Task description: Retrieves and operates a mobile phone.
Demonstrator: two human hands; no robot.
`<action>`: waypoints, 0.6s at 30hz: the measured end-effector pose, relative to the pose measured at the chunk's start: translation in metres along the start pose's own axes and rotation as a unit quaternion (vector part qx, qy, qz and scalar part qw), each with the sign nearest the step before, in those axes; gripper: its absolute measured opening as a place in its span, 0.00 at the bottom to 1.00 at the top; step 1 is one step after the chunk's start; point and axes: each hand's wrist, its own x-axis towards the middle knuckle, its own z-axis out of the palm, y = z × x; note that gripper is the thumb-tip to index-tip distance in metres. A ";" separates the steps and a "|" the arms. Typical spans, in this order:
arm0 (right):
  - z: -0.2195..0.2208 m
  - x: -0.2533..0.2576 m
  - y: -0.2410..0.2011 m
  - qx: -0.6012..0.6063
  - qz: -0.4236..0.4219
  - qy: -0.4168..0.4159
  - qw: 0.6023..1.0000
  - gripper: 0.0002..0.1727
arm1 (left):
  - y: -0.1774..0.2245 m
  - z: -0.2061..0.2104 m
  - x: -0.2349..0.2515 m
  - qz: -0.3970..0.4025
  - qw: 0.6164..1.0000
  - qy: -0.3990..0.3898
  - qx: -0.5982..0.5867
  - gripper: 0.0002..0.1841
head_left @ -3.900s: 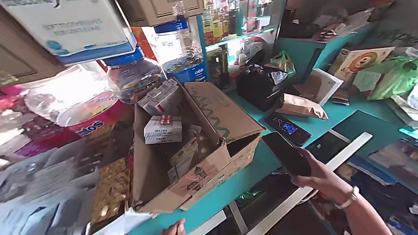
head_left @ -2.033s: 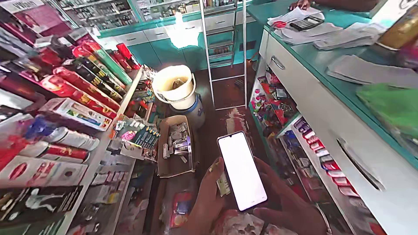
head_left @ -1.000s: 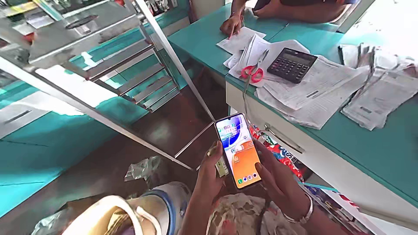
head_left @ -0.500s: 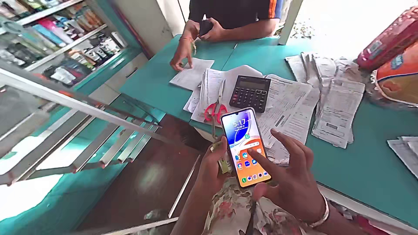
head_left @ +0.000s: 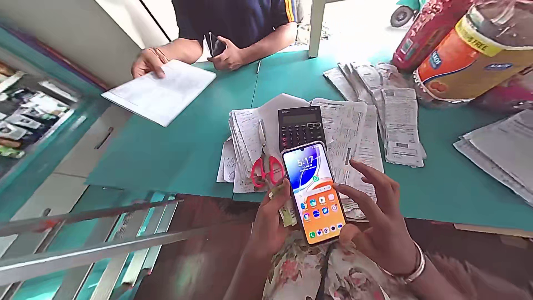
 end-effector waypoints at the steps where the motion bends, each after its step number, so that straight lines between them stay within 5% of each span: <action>1: 0.004 0.001 -0.004 -0.011 -0.001 0.001 1.000 0.35 | 0.002 -0.004 0.001 -0.005 1.000 -0.011 0.000 0.16; 18: 0.040 0.013 -0.051 -0.115 0.002 -0.009 0.993 0.42 | 0.003 -0.044 -0.010 -0.033 0.994 -0.106 -0.011 0.12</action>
